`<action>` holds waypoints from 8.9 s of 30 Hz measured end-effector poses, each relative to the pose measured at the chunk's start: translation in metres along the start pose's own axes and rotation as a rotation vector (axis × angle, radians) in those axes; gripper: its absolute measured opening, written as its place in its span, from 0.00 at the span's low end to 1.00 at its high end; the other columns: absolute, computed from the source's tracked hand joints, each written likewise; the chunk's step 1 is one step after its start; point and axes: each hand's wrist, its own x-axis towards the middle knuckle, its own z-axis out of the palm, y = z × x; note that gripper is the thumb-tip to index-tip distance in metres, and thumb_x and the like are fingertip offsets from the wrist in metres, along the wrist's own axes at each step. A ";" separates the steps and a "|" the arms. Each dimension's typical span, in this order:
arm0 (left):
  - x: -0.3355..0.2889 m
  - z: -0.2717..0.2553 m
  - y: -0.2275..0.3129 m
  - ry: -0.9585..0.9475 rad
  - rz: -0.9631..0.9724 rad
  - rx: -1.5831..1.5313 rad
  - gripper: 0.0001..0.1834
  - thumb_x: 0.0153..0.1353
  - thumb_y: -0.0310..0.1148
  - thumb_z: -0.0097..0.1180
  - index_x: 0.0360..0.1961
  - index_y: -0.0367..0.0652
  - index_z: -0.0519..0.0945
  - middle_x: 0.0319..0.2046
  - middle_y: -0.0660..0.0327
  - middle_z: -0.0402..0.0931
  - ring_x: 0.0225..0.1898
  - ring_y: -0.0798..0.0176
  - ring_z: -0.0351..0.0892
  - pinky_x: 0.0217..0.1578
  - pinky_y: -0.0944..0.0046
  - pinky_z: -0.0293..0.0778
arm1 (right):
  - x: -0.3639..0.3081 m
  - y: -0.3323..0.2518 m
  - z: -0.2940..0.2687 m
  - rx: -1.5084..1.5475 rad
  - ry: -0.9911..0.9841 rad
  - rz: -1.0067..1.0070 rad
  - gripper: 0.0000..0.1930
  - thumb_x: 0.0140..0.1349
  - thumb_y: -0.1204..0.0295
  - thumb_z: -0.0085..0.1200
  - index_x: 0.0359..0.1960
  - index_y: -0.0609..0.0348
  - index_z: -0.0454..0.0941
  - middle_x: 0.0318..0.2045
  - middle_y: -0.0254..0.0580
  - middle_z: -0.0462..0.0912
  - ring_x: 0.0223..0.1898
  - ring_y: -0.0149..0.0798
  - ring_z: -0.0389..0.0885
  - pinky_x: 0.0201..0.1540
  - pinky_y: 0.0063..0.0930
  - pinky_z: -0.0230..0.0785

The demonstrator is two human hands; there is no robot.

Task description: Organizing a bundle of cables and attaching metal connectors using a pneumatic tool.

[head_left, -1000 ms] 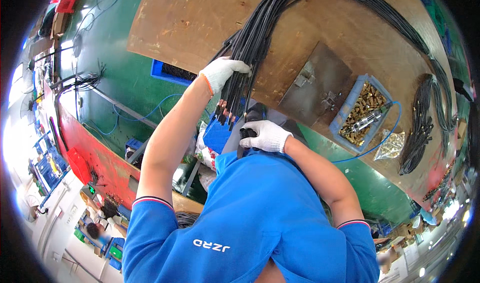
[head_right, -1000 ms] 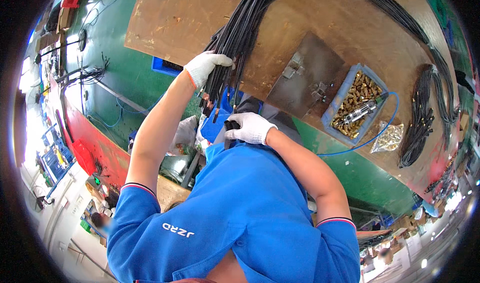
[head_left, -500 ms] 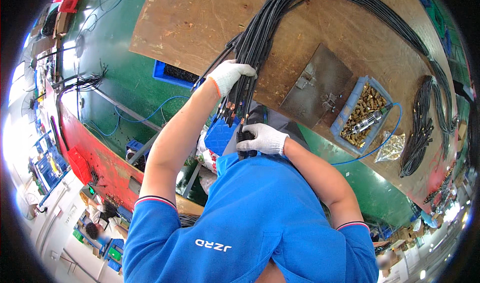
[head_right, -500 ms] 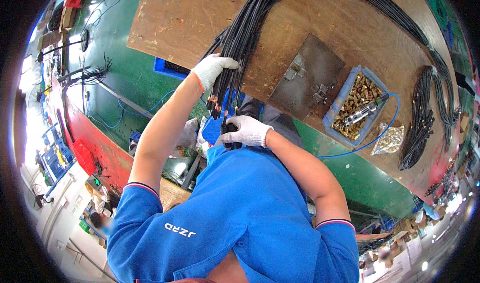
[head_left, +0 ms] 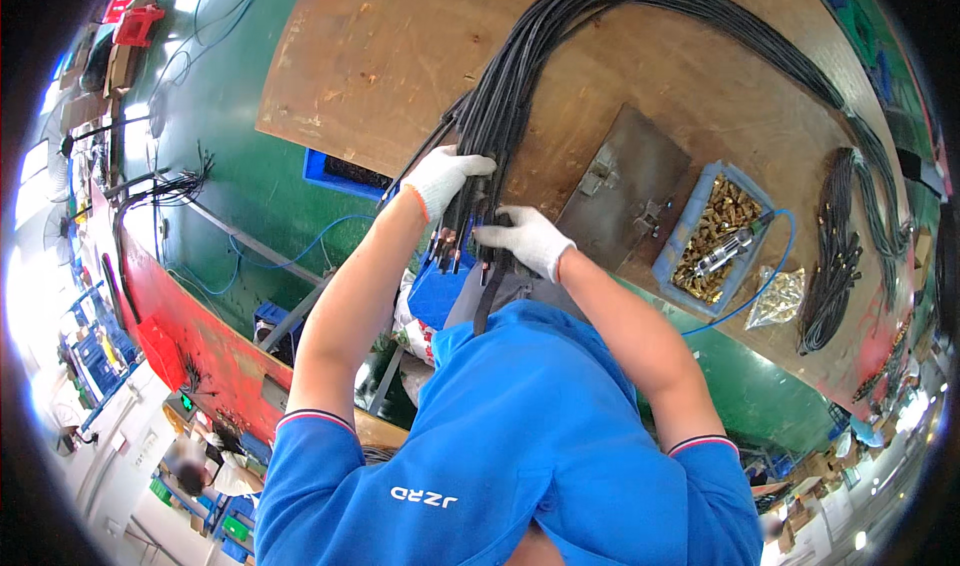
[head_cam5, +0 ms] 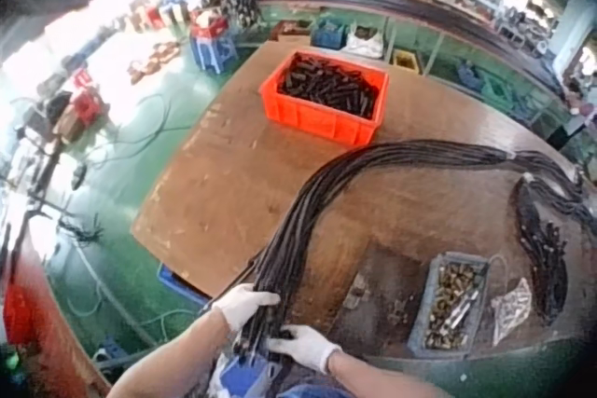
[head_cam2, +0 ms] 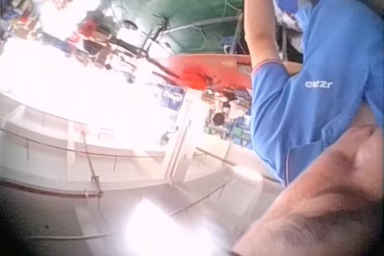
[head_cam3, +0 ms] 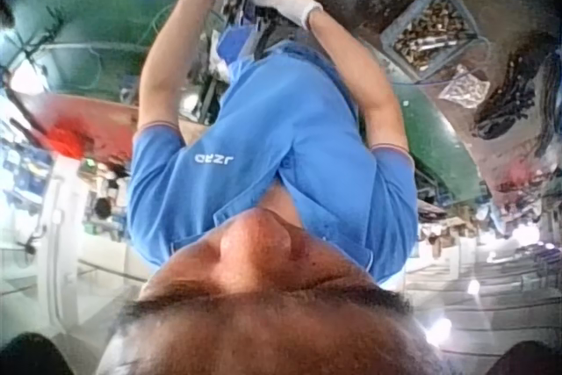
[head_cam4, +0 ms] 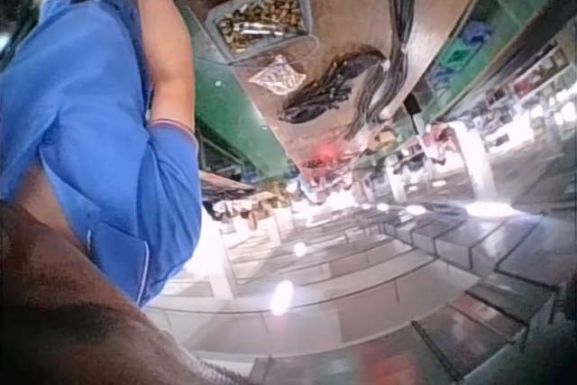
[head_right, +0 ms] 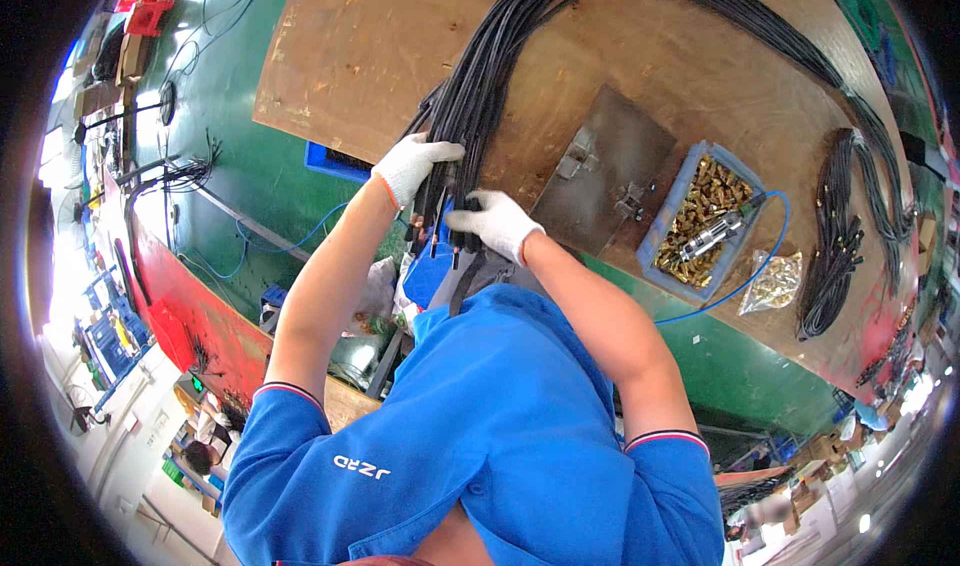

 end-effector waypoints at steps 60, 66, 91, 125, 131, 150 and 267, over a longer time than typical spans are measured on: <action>0.000 -0.005 0.001 0.038 0.008 -0.068 0.13 0.59 0.33 0.70 0.42 0.36 0.87 0.29 0.61 0.85 0.24 0.67 0.81 0.28 0.64 0.78 | -0.049 -0.007 0.051 -0.123 -0.335 0.237 0.19 0.69 0.52 0.63 0.49 0.52 0.83 0.32 0.31 0.83 0.21 0.24 0.76 0.21 0.24 0.69; 0.002 -0.007 0.000 0.058 0.024 -0.027 0.13 0.58 0.32 0.71 0.42 0.36 0.87 0.28 0.61 0.84 0.23 0.66 0.81 0.27 0.63 0.78 | -0.044 -0.009 0.044 0.134 -0.177 0.283 0.24 0.71 0.49 0.62 0.53 0.59 0.79 0.29 0.33 0.81 0.18 0.24 0.76 0.18 0.22 0.70; -0.017 -0.026 0.033 -0.063 -0.015 -0.220 0.13 0.68 0.34 0.63 0.48 0.36 0.82 0.34 0.60 0.83 0.28 0.66 0.81 0.29 0.64 0.81 | 0.029 -0.121 -0.045 0.477 0.158 -0.119 0.12 0.74 0.69 0.54 0.56 0.51 0.74 0.46 0.44 0.88 0.24 0.28 0.81 0.18 0.23 0.71; -0.008 -0.001 0.013 0.067 0.054 0.062 0.09 0.62 0.31 0.68 0.41 0.40 0.84 0.27 0.66 0.80 0.25 0.71 0.77 0.29 0.67 0.77 | -0.060 -0.009 0.019 -0.669 -0.144 -0.192 0.31 0.63 0.56 0.66 0.63 0.64 0.80 0.52 0.58 0.88 0.53 0.49 0.88 0.59 0.37 0.76; -0.008 0.000 0.009 0.070 0.087 0.044 0.09 0.63 0.30 0.68 0.42 0.41 0.85 0.28 0.66 0.81 0.26 0.71 0.78 0.29 0.67 0.78 | -0.062 -0.012 0.020 -0.715 -0.217 -0.209 0.27 0.64 0.55 0.66 0.55 0.65 0.82 0.44 0.49 0.90 0.45 0.42 0.88 0.52 0.36 0.78; -0.025 -0.023 0.037 0.073 0.075 0.170 0.16 0.71 0.43 0.63 0.45 0.40 0.83 0.29 0.66 0.79 0.26 0.71 0.76 0.26 0.66 0.75 | 0.063 -0.094 -0.023 -0.035 0.392 -0.264 0.19 0.67 0.59 0.64 0.42 0.68 0.87 0.26 0.41 0.85 0.22 0.33 0.80 0.25 0.34 0.70; 0.040 -0.068 -0.020 0.611 0.293 0.788 0.14 0.63 0.40 0.65 0.42 0.40 0.83 0.43 0.48 0.81 0.46 0.40 0.82 0.49 0.47 0.77 | 0.241 -0.503 -0.331 -0.634 1.420 0.053 0.53 0.48 0.55 0.77 0.73 0.57 0.59 0.74 0.52 0.65 0.73 0.55 0.68 0.70 0.49 0.72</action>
